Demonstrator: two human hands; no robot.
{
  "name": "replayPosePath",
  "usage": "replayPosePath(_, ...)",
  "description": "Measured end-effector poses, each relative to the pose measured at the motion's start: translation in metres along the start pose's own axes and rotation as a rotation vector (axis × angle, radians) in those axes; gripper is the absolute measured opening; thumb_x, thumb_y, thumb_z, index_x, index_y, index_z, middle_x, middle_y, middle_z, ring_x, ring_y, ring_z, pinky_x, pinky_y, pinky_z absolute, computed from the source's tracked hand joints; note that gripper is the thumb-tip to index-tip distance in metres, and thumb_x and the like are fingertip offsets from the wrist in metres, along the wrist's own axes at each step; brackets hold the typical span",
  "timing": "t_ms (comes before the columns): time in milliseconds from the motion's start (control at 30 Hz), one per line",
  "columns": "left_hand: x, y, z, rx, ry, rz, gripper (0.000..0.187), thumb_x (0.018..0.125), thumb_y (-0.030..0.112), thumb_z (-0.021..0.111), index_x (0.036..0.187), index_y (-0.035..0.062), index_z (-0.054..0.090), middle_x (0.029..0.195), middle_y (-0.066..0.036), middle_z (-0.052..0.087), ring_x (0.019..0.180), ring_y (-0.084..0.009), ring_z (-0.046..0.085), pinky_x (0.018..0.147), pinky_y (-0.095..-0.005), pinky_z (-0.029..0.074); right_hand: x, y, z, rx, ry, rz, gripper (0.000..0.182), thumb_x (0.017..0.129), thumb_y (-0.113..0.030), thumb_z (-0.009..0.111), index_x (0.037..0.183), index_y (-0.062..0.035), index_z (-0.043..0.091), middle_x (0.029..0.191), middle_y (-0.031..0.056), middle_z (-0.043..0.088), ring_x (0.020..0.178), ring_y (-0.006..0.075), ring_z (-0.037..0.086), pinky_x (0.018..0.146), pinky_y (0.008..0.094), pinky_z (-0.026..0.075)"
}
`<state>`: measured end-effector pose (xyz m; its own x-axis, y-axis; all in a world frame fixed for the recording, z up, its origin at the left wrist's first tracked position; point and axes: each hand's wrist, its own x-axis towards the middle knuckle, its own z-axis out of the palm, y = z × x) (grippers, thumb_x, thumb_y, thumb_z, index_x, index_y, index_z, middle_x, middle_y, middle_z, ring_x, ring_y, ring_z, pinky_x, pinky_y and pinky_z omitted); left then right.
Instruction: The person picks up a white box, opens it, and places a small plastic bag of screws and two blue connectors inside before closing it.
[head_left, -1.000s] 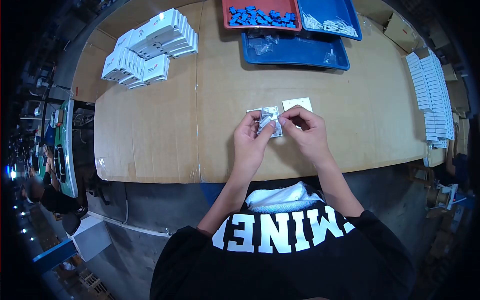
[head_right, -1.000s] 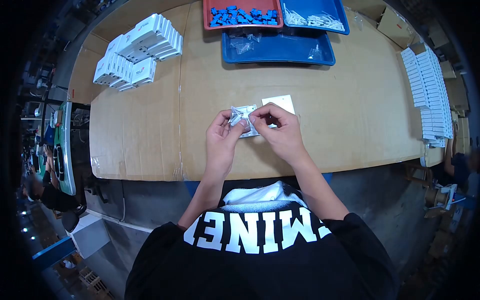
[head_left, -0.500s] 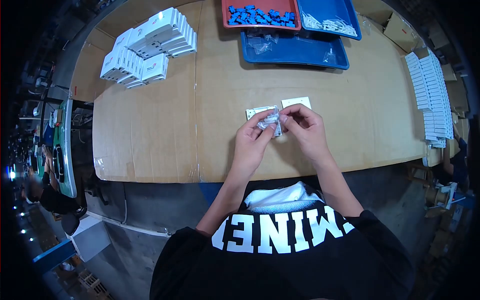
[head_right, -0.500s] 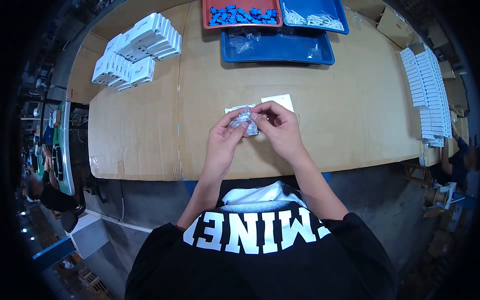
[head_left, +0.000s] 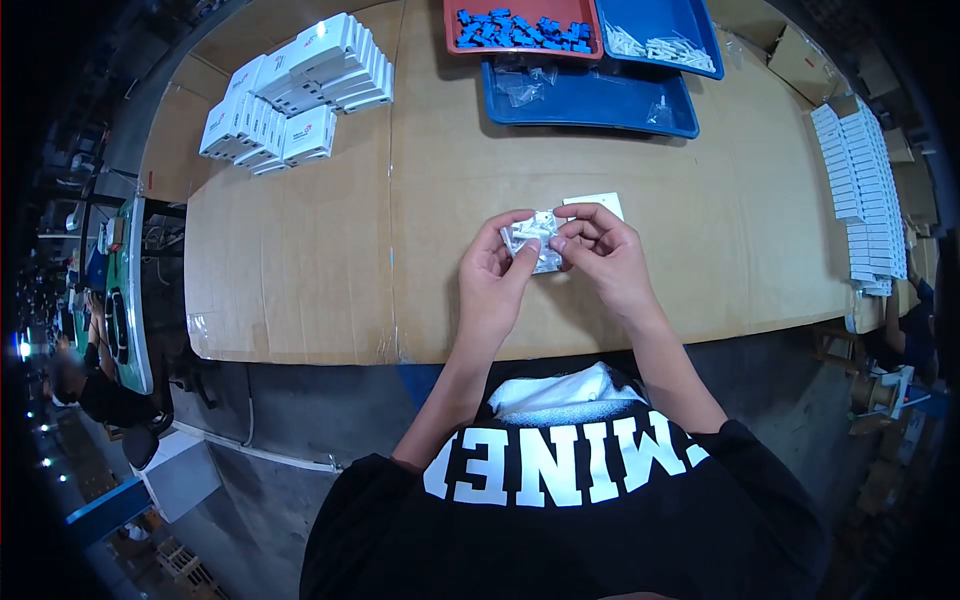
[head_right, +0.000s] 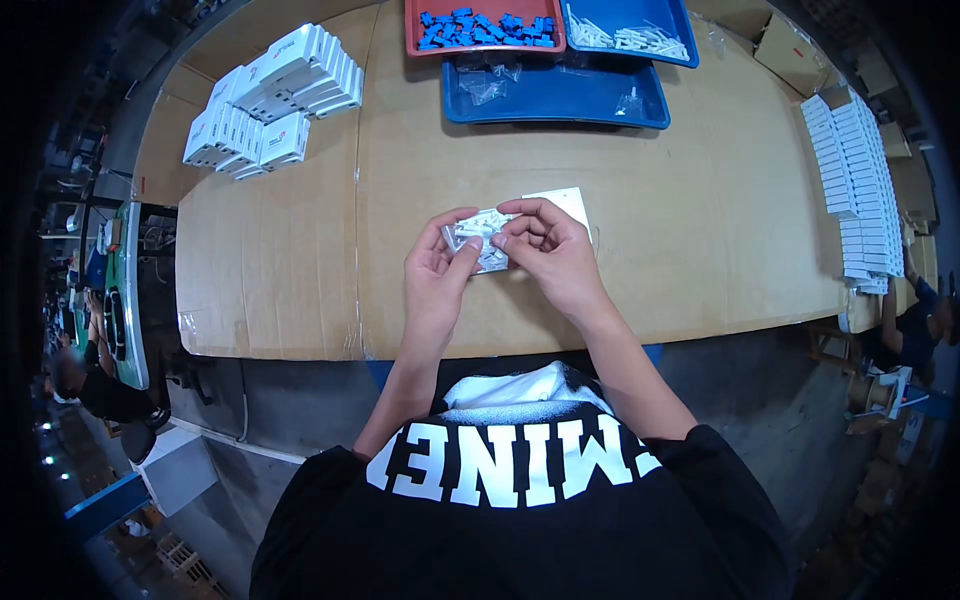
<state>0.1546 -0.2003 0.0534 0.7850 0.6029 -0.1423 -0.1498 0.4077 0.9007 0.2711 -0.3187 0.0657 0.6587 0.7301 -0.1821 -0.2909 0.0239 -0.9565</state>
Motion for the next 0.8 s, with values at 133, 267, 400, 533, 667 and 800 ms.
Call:
replayPosePath(133,0.002,-0.003,-0.003,-0.015,0.06,0.062,0.029,0.1,0.004,0.064,0.128,-0.0034,0.061,0.107,-0.008,0.069,0.096,-0.0095,0.065,0.083,-0.0234,0.053,0.001,-0.004,-0.005,0.007,0.009,-0.016,0.038,0.092,0.001,0.07,0.129,0.0023,0.061,0.092,0.0034,0.069,0.082,0.0099,0.065,0.074,0.0247,0.053)
replayPosePath(267,0.003,0.0,-0.012,-0.01,-0.033,0.024,0.028,0.101,0.006,0.066,0.127,-0.0048,0.063,0.103,-0.008,0.071,0.098,-0.011,0.066,0.087,-0.026,0.054,-0.001,-0.01,-0.004,-0.018,-0.026,-0.052,0.035,0.093,-0.001,0.07,0.127,0.0022,0.062,0.093,0.0036,0.069,0.083,0.0104,0.065,0.076,0.0257,0.054)
replayPosePath(400,0.003,0.0,-0.012,0.047,-0.013,0.031,0.024,0.104,0.013,0.061,0.12,-0.0034,0.069,0.111,-0.008,0.071,0.098,-0.0121,0.066,0.088,-0.0256,0.054,-0.002,-0.007,-0.01,0.044,-0.04,0.01,0.021,0.096,-0.004,0.069,0.117,0.0011,0.067,0.098,0.003,0.069,0.089,0.0089,0.064,0.078,0.0246,0.054)
replayPosePath(533,0.002,0.006,-0.009,0.059,-0.044,0.119,0.024,0.105,0.014,0.059,0.118,-0.0034,0.071,0.113,-0.008,0.071,0.1,-0.0124,0.066,0.089,-0.0261,0.054,-0.003,-0.015,-0.006,-0.04,0.001,-0.072,0.011,0.096,-0.004,0.069,0.106,0.0006,0.069,0.099,0.003,0.068,0.09,0.0086,0.063,0.078,0.0238,0.053)
replayPosePath(667,-0.005,0.014,-0.003,0.054,-0.045,0.128,0.022,0.104,0.01,0.059,0.118,-0.0041,0.069,0.114,-0.01,0.07,0.101,-0.013,0.066,0.09,-0.0274,0.054,-0.01,-0.023,-0.007,-0.071,-0.025,-0.167,0.007,0.096,-0.003,0.069,0.103,-0.0005,0.069,0.097,0.0033,0.069,0.087,0.0088,0.064,0.077,0.0234,0.053)
replayPosePath(800,-0.001,0.004,-0.004,0.066,-0.06,0.096,0.018,0.103,0.008,0.059,0.114,-0.0034,0.067,0.117,-0.013,0.068,0.101,-0.0142,0.067,0.091,-0.0298,0.055,-0.009,-0.019,-0.015,-0.188,-0.039,-0.192,0.007,0.095,-0.002,0.069,0.102,-0.0001,0.068,0.097,0.0051,0.069,0.086,0.0095,0.064,0.078,0.0241,0.053)
